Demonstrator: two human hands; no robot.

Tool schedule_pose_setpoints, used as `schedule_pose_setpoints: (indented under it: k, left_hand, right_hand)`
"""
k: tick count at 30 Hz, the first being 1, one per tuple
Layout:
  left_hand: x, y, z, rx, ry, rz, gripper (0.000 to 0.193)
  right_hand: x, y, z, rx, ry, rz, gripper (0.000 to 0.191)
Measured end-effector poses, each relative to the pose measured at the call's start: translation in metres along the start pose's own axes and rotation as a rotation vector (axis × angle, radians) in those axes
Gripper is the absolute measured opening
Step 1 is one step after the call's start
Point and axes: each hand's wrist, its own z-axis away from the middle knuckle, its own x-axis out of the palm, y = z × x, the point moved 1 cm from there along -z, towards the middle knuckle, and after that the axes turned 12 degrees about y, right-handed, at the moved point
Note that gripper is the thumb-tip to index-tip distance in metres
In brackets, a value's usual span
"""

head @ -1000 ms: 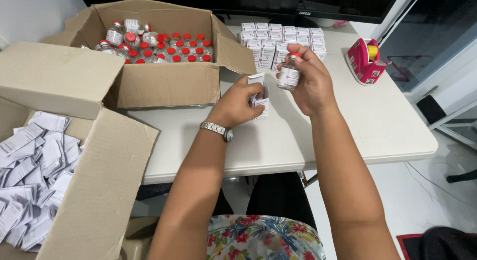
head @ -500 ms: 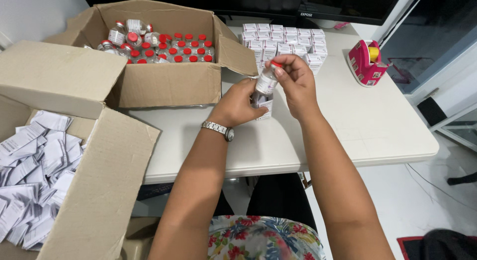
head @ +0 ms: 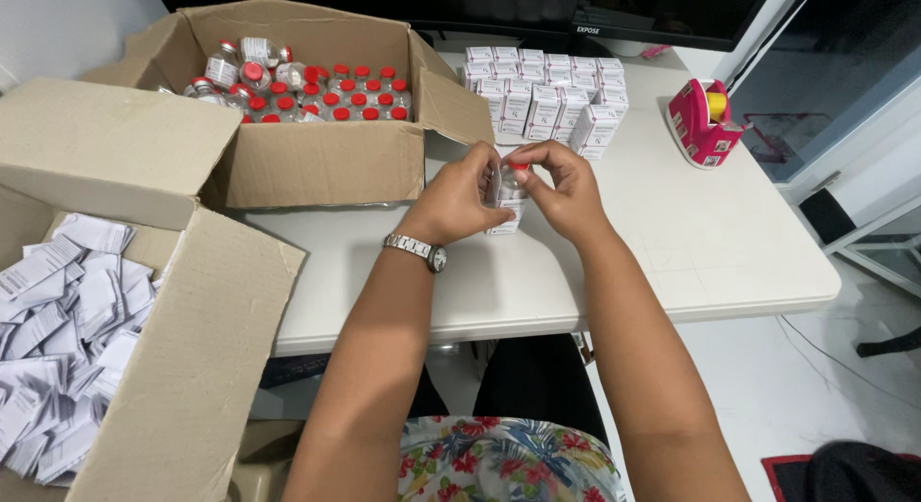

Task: The person repeatedly picks small bottles with red caps and white labels from a cardboard box, places them into small white boxes, and stacks the closed boxes on the table. The process is repeated for multiple units.

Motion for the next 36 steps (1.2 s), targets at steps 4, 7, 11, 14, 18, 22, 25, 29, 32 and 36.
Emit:
schedule_pose_setpoints:
  k: [4, 7, 11, 14, 18, 22, 25, 29, 32, 36]
  left_hand:
    - [0.004, -0.011, -0.001, -0.053, 0.006, 0.034, 0.071]
    - [0.01, -0.023, -0.002, -0.084, -0.013, 0.103, 0.068]
    - [0.017, -0.034, -0.002, 0.004, -0.045, 0.366, 0.052]
    - [0.02, -0.037, -0.001, -0.062, -0.066, 0.369, 0.042]
    - [0.019, -0.033, 0.0, -0.044, -0.055, 0.354, 0.039]
    - [0.018, -0.031, -0.001, -0.031, -0.019, 0.21, 0.039]
    - [0.018, -0.032, -0.001, -0.122, 0.0, 0.276, 0.036]
    - [0.017, -0.032, -0.003, -0.132, 0.038, 0.247, 0.048]
    - [0.016, -0.029, -0.003, -0.136, 0.039, 0.253, 0.056]
    - [0.014, -0.026, -0.004, -0.091, 0.038, 0.211, 0.063]
  right_hand:
    - [0.0, 0.001, 0.005, -0.429, -0.007, 0.412, 0.016]
    - [-0.009, 0.006, 0.003, -0.48, 0.058, 0.488, 0.015]
    - [-0.018, 0.017, -0.002, 0.019, 0.15, 0.045, 0.021]
    - [-0.017, 0.019, -0.004, 0.113, 0.114, -0.014, 0.036]
    - [-0.007, 0.015, -0.004, 0.264, 0.014, -0.202, 0.056]
    - [-0.003, 0.014, -0.004, 0.253, -0.074, -0.192, 0.031]
    - [-0.005, 0.014, -0.005, 0.283, -0.075, -0.139, 0.032]
    - [-0.003, 0.013, -0.005, 0.275, -0.124, -0.278, 0.016]
    - [0.005, 0.014, -0.002, 0.177, -0.074, -0.121, 0.009]
    - [0.008, 0.015, 0.002, 0.146, -0.046, -0.131, 0.007]
